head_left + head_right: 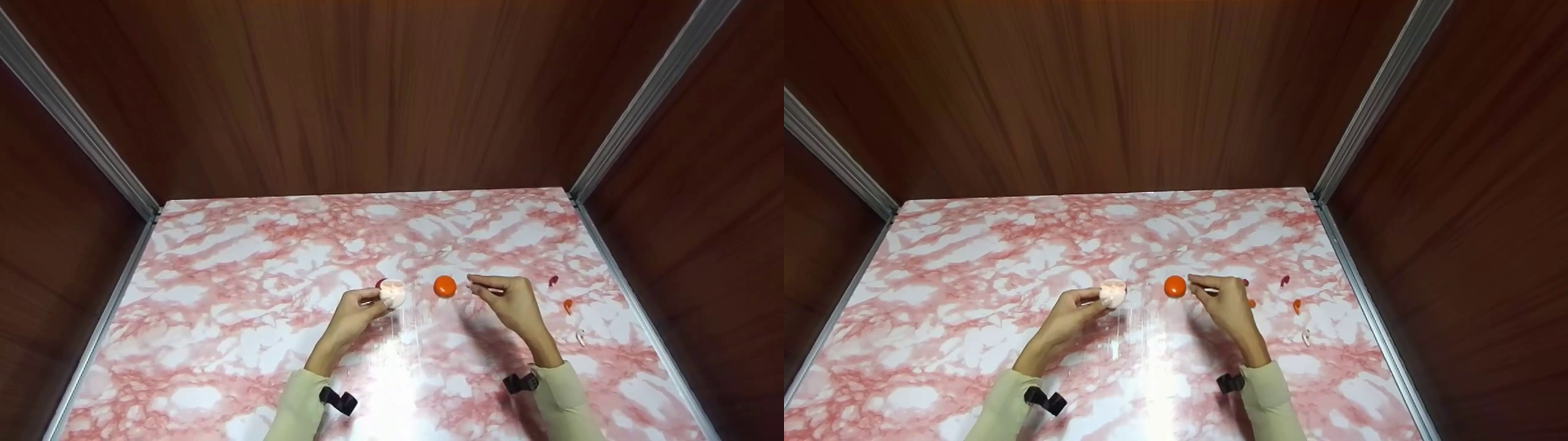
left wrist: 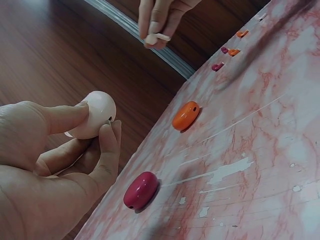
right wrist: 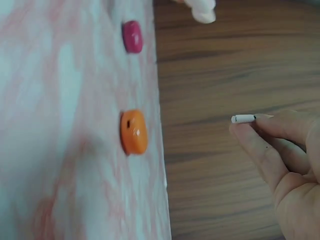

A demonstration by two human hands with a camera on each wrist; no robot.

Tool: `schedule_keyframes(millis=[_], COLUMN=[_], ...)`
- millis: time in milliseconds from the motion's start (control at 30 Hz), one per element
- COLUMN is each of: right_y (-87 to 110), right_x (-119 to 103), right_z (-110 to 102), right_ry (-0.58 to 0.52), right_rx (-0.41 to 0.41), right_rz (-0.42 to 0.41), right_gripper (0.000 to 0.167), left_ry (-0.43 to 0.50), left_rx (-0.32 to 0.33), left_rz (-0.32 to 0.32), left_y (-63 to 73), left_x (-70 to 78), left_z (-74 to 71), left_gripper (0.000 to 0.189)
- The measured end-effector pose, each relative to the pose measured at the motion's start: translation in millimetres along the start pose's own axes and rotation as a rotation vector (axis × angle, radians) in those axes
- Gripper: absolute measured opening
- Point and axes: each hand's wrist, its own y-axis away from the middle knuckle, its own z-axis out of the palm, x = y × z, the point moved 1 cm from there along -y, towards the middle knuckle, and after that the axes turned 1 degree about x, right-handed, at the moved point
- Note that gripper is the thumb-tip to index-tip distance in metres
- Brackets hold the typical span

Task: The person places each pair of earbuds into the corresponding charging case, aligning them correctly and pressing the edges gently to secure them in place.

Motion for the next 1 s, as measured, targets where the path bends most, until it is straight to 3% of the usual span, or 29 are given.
schedule_keyframes(millis=[267, 467, 833, 1000], right_y=[-10.9, -15.6, -26.2, -30.3], right_x=[-14.3, -18.3, -28.0, -37.5], right_z=[15.2, 24.8, 39.9, 51.3], right_ry=[-0.175, -0.241, -0.195, -0.182], right_rx=[-0.053, -0.061, -0.099, -0.130], right_rz=[0.061, 0.099, 0.046, 0.008], right_gripper=[0.021, 0.022, 0.022, 0.020], left_ry=[0.019, 0.032, 0.002, 0.032], left_rx=[-0.010, -0.019, 0.003, -0.010], left_rz=[-0.020, -0.019, -0.024, -0.030], left_y=[0.4, -0.1, -0.8, -1.3], left_x=[-0.6, -4.8, -4.6, -3.8], left_z=[3.0, 8.9, 11.5, 13.0], left_gripper=[0.038, 0.037, 0.034, 0.034])
